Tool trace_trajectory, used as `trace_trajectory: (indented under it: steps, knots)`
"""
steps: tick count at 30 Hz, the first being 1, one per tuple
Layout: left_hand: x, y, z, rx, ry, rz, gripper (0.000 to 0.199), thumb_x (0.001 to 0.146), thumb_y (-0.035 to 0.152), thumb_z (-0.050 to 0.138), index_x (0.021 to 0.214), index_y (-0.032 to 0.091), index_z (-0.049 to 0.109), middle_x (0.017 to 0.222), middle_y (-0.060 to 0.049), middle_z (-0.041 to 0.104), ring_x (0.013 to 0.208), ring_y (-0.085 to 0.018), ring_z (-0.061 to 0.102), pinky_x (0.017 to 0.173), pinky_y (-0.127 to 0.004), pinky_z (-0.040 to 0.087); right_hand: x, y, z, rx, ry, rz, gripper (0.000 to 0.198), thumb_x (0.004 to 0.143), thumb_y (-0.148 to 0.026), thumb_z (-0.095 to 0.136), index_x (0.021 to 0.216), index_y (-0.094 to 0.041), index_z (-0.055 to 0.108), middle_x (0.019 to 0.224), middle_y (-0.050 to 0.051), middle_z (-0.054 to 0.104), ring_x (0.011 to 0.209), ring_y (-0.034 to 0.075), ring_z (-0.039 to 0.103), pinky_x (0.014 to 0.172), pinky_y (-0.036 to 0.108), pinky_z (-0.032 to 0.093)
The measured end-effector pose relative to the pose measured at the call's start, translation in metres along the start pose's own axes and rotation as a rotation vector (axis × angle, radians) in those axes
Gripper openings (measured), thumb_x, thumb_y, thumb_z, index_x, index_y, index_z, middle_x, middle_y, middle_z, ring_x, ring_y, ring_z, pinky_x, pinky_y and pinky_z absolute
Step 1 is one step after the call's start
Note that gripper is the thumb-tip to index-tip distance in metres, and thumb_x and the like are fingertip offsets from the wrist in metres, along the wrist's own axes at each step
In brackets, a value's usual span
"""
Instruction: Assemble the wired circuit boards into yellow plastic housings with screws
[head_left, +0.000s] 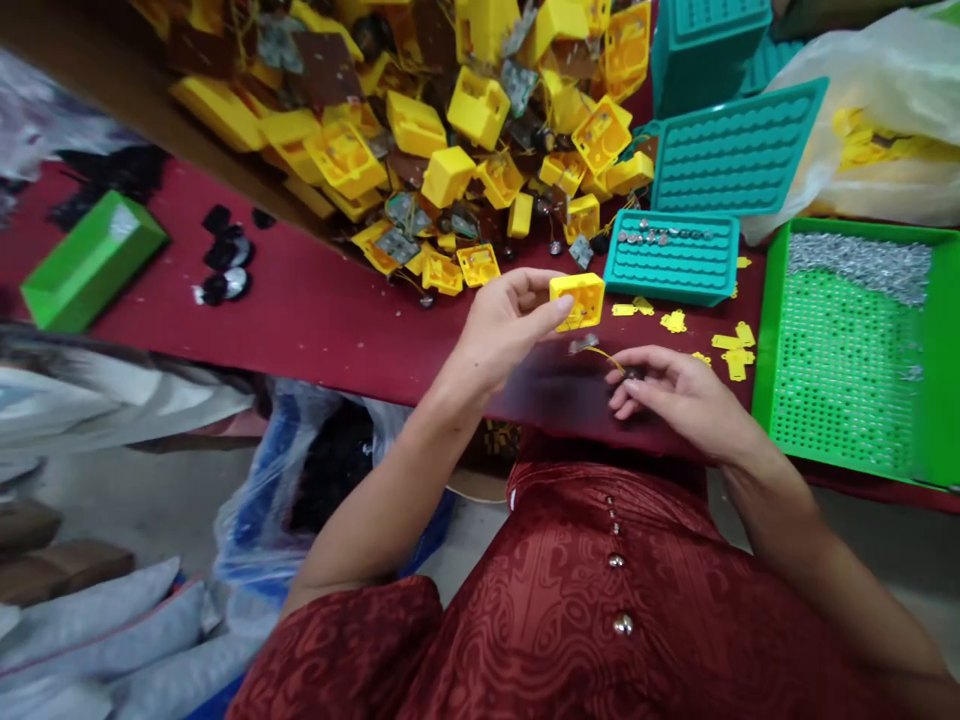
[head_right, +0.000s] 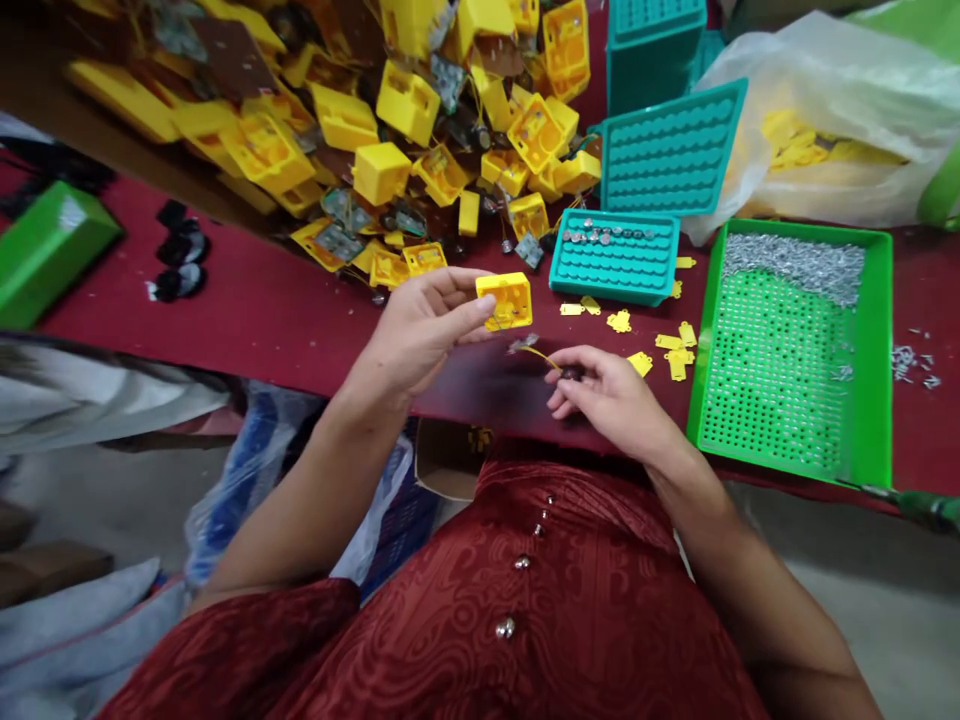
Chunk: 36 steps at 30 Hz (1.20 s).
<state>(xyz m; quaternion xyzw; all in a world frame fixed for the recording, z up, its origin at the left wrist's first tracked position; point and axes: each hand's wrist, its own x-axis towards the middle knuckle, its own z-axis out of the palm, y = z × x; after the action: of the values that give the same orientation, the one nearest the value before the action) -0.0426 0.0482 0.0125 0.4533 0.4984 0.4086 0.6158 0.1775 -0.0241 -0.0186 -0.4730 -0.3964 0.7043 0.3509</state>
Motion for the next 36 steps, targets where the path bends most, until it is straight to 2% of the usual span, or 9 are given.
trace_trajectory:
  steps: [4, 6, 8, 11, 14, 16, 21, 31, 36]
  knots:
    - [-0.008, -0.023, -0.018, 0.073, 0.029, -0.015, 0.042, 0.072, 0.037, 0.096, 0.101, 0.016, 0.073, 0.095, -0.008, 0.082, 0.08, -0.017, 0.077, 0.063, -0.022, 0.062, 0.008, 0.001, -0.002, -0.193, 0.145, -0.088, 0.026, 0.086, -0.026, 0.074, 0.109, -0.013, 0.071, 0.08, 0.004, 0.074, 0.065, 0.011, 0.072, 0.067, 0.022, 0.065]
    - [-0.017, -0.031, -0.021, 0.113, 0.024, 0.044, 0.037, 0.076, 0.033, 0.091, 0.103, 0.016, 0.072, 0.099, -0.009, 0.083, 0.085, -0.018, 0.079, 0.07, -0.026, 0.065, 0.01, 0.0, 0.0, -0.282, 0.213, -0.159, 0.023, 0.087, -0.024, 0.069, 0.107, -0.014, 0.073, 0.077, 0.004, 0.073, 0.065, 0.012, 0.073, 0.066, 0.022, 0.065]
    - [-0.026, -0.036, -0.021, 0.188, 0.041, 0.217, 0.03, 0.081, 0.027, 0.085, 0.106, 0.017, 0.073, 0.111, -0.01, 0.082, 0.098, -0.019, 0.08, 0.085, -0.031, 0.067, 0.01, 0.0, 0.002, -0.37, 0.261, -0.222, 0.021, 0.089, -0.025, 0.068, 0.106, -0.015, 0.074, 0.078, 0.004, 0.074, 0.066, 0.012, 0.073, 0.067, 0.023, 0.065]
    - [-0.037, -0.05, -0.016, 0.435, 0.102, 0.598, 0.022, 0.089, 0.017, 0.075, 0.109, 0.024, 0.077, 0.132, -0.008, 0.076, 0.122, -0.023, 0.074, 0.104, -0.041, 0.064, 0.008, 0.003, 0.002, -0.485, 0.29, -0.287, 0.019, 0.092, -0.026, 0.066, 0.105, -0.017, 0.075, 0.084, 0.004, 0.075, 0.07, 0.013, 0.075, 0.07, 0.024, 0.066]
    - [-0.044, -0.073, -0.011, 0.584, 0.141, 0.897, 0.026, 0.093, 0.012, 0.069, 0.109, 0.03, 0.079, 0.121, -0.005, 0.071, 0.12, -0.022, 0.073, 0.101, -0.041, 0.065, 0.003, 0.008, -0.001, -0.609, 0.332, -0.357, 0.016, 0.093, -0.025, 0.063, 0.1, -0.017, 0.076, 0.094, 0.005, 0.074, 0.069, 0.011, 0.074, 0.068, 0.026, 0.063]
    - [-0.049, -0.089, -0.008, 0.584, 0.163, 0.978, 0.027, 0.095, 0.01, 0.068, 0.11, 0.029, 0.077, 0.111, -0.004, 0.066, 0.115, -0.02, 0.073, 0.095, -0.036, 0.066, 0.001, 0.013, -0.005, -0.733, 0.358, -0.389, 0.017, 0.093, -0.025, 0.063, 0.101, -0.018, 0.076, 0.098, 0.005, 0.073, 0.066, 0.011, 0.069, 0.067, 0.029, 0.06]
    - [-0.062, -0.108, -0.002, 0.61, 0.24, 0.989, 0.03, 0.094, 0.003, 0.067, 0.114, 0.025, 0.075, 0.107, -0.004, 0.064, 0.116, -0.02, 0.072, 0.097, -0.035, 0.065, -0.004, 0.018, -0.009, -0.862, 0.386, -0.333, 0.021, 0.092, -0.028, 0.065, 0.109, -0.02, 0.076, 0.091, 0.005, 0.073, 0.074, 0.016, 0.067, 0.073, 0.034, 0.055]
    - [-0.072, -0.103, -0.001, 0.584, 0.357, 0.973, 0.021, 0.092, 0.006, 0.072, 0.106, 0.023, 0.069, 0.101, -0.001, 0.063, 0.108, -0.019, 0.079, 0.088, -0.033, 0.069, -0.015, 0.01, -0.003, -0.843, 0.382, -0.337, 0.013, 0.095, -0.031, 0.069, 0.101, -0.022, 0.076, 0.096, 0.004, 0.077, 0.071, 0.014, 0.066, 0.07, 0.034, 0.053]
    - [-0.077, -0.1, -0.011, 0.513, 0.344, 0.9, 0.018, 0.096, 0.012, 0.073, 0.107, 0.026, 0.073, 0.097, 0.0, 0.07, 0.109, -0.02, 0.08, 0.093, -0.037, 0.068, -0.022, 0.006, 0.004, -0.831, 0.36, -0.356, 0.008, 0.098, -0.028, 0.07, 0.101, -0.024, 0.077, 0.1, 0.003, 0.077, 0.078, 0.016, 0.069, 0.078, 0.037, 0.057]
